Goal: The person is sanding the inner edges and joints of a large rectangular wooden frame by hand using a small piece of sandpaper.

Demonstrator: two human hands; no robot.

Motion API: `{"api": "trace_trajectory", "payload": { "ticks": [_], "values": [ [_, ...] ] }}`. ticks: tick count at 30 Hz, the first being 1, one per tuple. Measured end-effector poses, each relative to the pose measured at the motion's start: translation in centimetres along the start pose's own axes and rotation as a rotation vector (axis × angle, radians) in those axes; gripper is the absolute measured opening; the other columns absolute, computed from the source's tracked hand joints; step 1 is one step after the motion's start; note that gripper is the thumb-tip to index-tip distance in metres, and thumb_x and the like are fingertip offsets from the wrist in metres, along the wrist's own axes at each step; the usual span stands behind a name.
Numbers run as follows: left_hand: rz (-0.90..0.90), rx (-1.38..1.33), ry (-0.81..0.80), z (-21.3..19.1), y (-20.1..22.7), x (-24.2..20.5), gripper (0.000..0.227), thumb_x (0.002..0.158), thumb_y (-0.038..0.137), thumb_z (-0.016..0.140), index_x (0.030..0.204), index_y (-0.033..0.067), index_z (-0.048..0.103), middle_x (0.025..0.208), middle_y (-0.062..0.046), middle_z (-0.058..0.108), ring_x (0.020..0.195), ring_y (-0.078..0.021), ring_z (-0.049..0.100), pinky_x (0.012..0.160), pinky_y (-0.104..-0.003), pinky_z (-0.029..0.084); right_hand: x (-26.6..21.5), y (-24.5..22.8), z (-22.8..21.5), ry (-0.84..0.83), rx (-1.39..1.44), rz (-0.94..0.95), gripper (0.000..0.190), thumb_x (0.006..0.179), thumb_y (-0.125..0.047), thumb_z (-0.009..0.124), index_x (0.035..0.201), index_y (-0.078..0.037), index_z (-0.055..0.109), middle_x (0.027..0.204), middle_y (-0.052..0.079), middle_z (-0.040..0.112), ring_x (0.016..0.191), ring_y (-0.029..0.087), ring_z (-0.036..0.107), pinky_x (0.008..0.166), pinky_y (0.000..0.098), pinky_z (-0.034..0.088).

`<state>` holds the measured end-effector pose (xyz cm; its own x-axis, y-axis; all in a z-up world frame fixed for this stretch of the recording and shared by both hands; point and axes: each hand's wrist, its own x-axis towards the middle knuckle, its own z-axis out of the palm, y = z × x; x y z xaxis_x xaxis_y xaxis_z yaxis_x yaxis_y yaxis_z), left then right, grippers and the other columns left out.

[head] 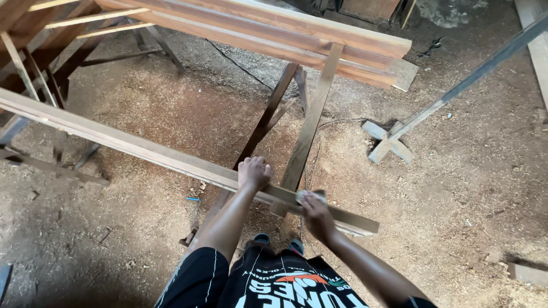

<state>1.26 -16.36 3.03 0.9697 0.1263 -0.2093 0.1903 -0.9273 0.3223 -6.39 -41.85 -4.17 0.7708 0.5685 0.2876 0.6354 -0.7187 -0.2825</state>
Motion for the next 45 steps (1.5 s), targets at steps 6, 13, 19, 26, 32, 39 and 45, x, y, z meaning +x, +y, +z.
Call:
{"api": "trace_trajectory", "payload": {
  "ticks": [6,13,19,26,32,39,45],
  "values": [
    [0.032,-0.006,0.090,0.1,-0.4,0.0,0.030,0.091,0.037,0.053,0.102,0.0117,0.064,0.106,-0.008,0.067,0.108,-0.0259,0.058,0.094,-0.044,0.040,3.7,-3.8,2.0,0.064,0.094,-0.089,0.027,0.098,-0.010,0.052,0.119,0.004,0.064,0.128,0.023,0.064,0.124,0.034,0.059,0.111,0.0459,0.044],
    [0.014,-0.017,0.057,0.0,0.3,-0.3,0.027,0.093,0.035,0.052,0.098,0.0113,0.064,0.104,-0.008,0.067,0.105,-0.0249,0.057,0.094,-0.043,0.041,-4.2,4.2,-4.5,-0.053,0.014,-0.034,0.029,0.097,-0.017,0.053,0.112,0.002,0.067,0.118,0.022,0.068,0.115,0.033,0.064,0.105,0.0462,0.048],
    [-0.012,-0.044,0.033,-0.4,0.5,-0.2,0.023,0.094,0.033,0.049,0.093,0.0133,0.062,0.097,-0.005,0.067,0.099,-0.0204,0.058,0.092,-0.040,0.042,0.9,-0.7,0.3,-0.002,0.007,-0.071,0.024,0.099,-0.012,0.052,0.107,0.004,0.067,0.115,0.025,0.068,0.114,0.035,0.065,0.105,0.0462,0.049],
    [0.011,-0.018,0.063,-0.1,0.4,0.0,0.022,0.094,0.031,0.051,0.091,0.0133,0.063,0.091,-0.004,0.067,0.092,-0.0195,0.060,0.087,-0.039,0.045,-1.7,0.0,-2.7,0.020,0.110,-0.233,0.026,0.097,-0.014,0.054,0.112,0.004,0.065,0.127,0.024,0.063,0.123,0.035,0.059,0.109,0.0458,0.045],
    [0.007,-0.043,0.064,-0.4,0.5,-0.1,0.021,0.094,0.029,0.050,0.088,0.0136,0.062,0.089,-0.004,0.068,0.091,-0.0198,0.060,0.086,-0.038,0.046,-5.8,3.2,-6.2,-0.012,0.043,-0.052,0.028,0.093,-0.013,0.053,0.113,0.001,0.066,0.129,0.021,0.062,0.124,0.034,0.057,0.109,0.0507,0.038],
    [0.042,-0.019,0.115,0.5,0.1,0.2,0.019,0.093,0.028,0.053,0.088,0.0135,0.063,0.091,-0.005,0.069,0.092,-0.0214,0.061,0.086,-0.039,0.046,3.1,-2.5,0.9,-0.038,0.080,-0.102,0.027,0.100,-0.011,0.052,0.118,0.006,0.063,0.131,0.025,0.059,0.129,0.034,0.054,0.116,0.0471,0.038],
    [0.069,-0.145,0.065,0.6,-0.2,0.3,0.018,0.092,0.031,0.052,0.096,0.0174,0.063,0.090,-0.002,0.069,0.089,-0.0174,0.060,0.082,-0.038,0.045,-1.0,-0.2,-2.1,-0.083,0.167,-0.132,0.032,0.096,-0.015,0.054,0.121,0.003,0.062,0.135,0.020,0.059,0.132,0.034,0.051,0.114,0.0458,0.035]
  ]
}}
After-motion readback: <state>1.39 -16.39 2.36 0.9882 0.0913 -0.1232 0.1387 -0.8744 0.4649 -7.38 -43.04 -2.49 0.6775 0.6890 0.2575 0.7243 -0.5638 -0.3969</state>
